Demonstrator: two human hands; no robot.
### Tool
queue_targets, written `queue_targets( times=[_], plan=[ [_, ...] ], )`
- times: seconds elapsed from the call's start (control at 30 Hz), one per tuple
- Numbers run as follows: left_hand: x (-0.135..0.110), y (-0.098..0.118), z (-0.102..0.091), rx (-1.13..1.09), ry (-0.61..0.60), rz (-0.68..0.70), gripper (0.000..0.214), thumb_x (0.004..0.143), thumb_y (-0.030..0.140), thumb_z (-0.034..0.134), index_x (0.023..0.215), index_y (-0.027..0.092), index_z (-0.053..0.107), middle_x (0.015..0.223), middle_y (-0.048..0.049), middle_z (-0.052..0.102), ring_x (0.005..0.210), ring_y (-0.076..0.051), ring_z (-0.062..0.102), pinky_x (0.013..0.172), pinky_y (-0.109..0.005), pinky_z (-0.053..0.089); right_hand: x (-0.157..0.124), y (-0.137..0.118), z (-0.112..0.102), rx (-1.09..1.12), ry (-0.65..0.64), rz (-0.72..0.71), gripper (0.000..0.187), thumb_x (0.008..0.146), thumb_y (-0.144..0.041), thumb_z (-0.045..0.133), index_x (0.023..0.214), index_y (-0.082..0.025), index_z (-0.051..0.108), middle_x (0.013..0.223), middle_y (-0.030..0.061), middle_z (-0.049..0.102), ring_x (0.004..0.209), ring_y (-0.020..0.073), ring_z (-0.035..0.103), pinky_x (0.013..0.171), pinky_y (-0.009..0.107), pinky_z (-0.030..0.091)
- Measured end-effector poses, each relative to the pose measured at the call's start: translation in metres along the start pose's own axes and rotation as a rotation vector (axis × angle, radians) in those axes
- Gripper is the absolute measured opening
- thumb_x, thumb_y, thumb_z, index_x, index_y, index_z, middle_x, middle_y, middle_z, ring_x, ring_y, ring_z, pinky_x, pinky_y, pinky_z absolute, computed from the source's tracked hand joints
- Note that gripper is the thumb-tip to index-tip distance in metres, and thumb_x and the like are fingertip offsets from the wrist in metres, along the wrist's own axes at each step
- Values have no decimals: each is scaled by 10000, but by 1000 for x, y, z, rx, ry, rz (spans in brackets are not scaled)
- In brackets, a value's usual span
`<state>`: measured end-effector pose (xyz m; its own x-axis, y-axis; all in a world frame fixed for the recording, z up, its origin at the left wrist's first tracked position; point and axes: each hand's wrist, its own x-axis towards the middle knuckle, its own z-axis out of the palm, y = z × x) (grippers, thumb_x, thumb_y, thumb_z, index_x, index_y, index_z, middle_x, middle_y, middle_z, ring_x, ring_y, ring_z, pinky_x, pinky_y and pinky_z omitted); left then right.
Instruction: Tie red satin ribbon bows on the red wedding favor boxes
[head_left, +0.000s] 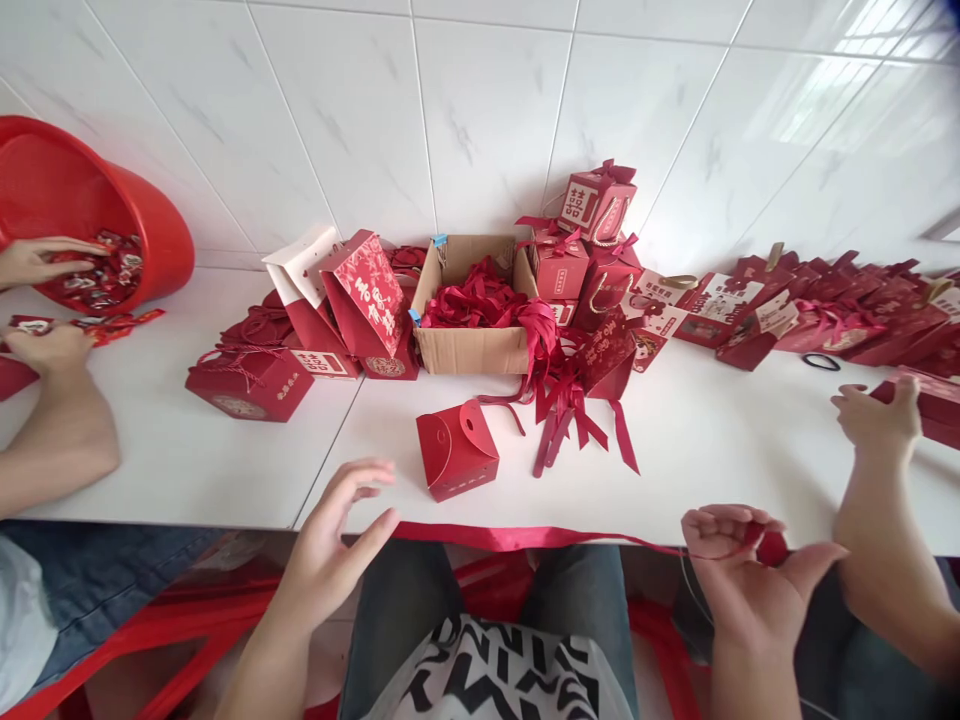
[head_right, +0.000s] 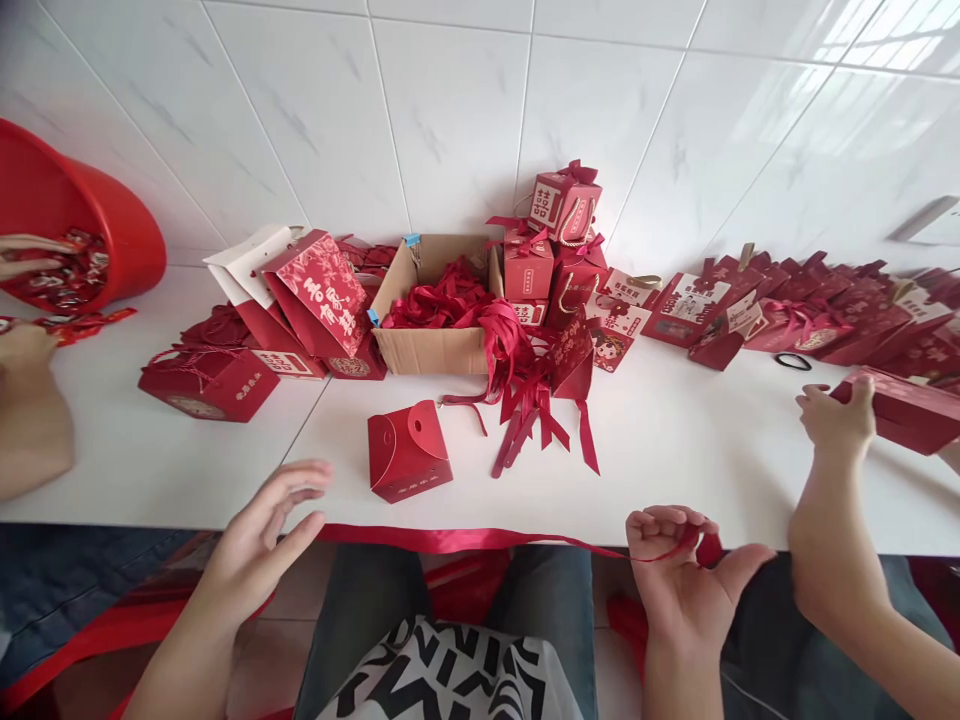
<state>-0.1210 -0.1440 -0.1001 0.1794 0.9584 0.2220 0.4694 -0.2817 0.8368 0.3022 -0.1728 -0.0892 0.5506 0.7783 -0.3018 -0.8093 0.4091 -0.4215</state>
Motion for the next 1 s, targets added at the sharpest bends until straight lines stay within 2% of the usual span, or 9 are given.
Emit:
queue_targets(
  times=[0.07,0.13,0.23,0.3,0.4,0.53,0.63,0.8,1.0],
  plan=[
    [12,6,12,100,88,56,351,840,327,595,1174,254,513,1300,-80,488,1245,-248,453,984,-357,422,9,-17,28,6,-26,-26,353,854,-415,544,549,-237,546,585,-46,571,506,93,546,479,228,434],
    [24,9,28,159,146,94,476,813,342,634,1253,254,475,1377,-96,429,1310,-274,391,1036,-408,397,3,-16,34,-13,-67,-23,302,892,-396,495,640,-277,610,655,-44,619,491,68,524,440,193,413],
    [40,6,53,154,257,100,486,821,350,629,1263,227,468,1379,-121,432,1314,-285,397,1057,-446,391,-28,16,2,-50,-55,30,83,797,-192,642,778,-272,653,649,-39,609,438,61,438,398,183,387],
    [47,1,66,111,269,97,438,842,340,605,1242,211,484,1354,-126,467,1284,-278,443,1052,-445,407,-48,41,-26,-164,-67,73,244,696,-97,724,898,-216,657,687,-34,605,433,29,393,383,146,359],
    [49,-1,74,77,173,131,336,869,303,564,1189,201,538,1364,-122,480,1291,-267,448,1076,-446,390,-63,61,-44,-418,-150,49,261,717,-176,746,957,-205,646,713,-14,593,452,25,370,417,156,343],
    [38,9,76,64,-85,203,307,889,244,518,1190,204,561,1412,-116,450,1334,-248,406,1110,-431,357,-71,69,-24,-585,-279,125,198,765,-270,725,917,-223,606,692,-3,589,460,38,342,445,187,282],
    [29,18,79,56,-211,249,335,891,206,495,1221,212,551,1450,-107,405,1360,-240,369,1123,-416,345,-79,79,-10,-659,-376,189,188,802,-297,697,911,-220,564,695,-2,605,459,37,307,463,202,244],
    [21,23,85,82,-278,253,341,898,171,453,1211,222,578,1482,-85,352,1383,-246,326,1130,-410,338,-87,97,-15,-811,-525,268,198,859,-349,629,937,-202,521,739,17,635,497,64,348,506,229,275],
    [22,23,86,98,-272,267,349,896,166,450,1216,216,578,1481,-92,358,1376,-259,336,1122,-428,354,-91,98,-25,-922,-567,344,222,876,-381,604,950,-197,504,750,18,645,524,74,358,523,233,264]
  ],
)
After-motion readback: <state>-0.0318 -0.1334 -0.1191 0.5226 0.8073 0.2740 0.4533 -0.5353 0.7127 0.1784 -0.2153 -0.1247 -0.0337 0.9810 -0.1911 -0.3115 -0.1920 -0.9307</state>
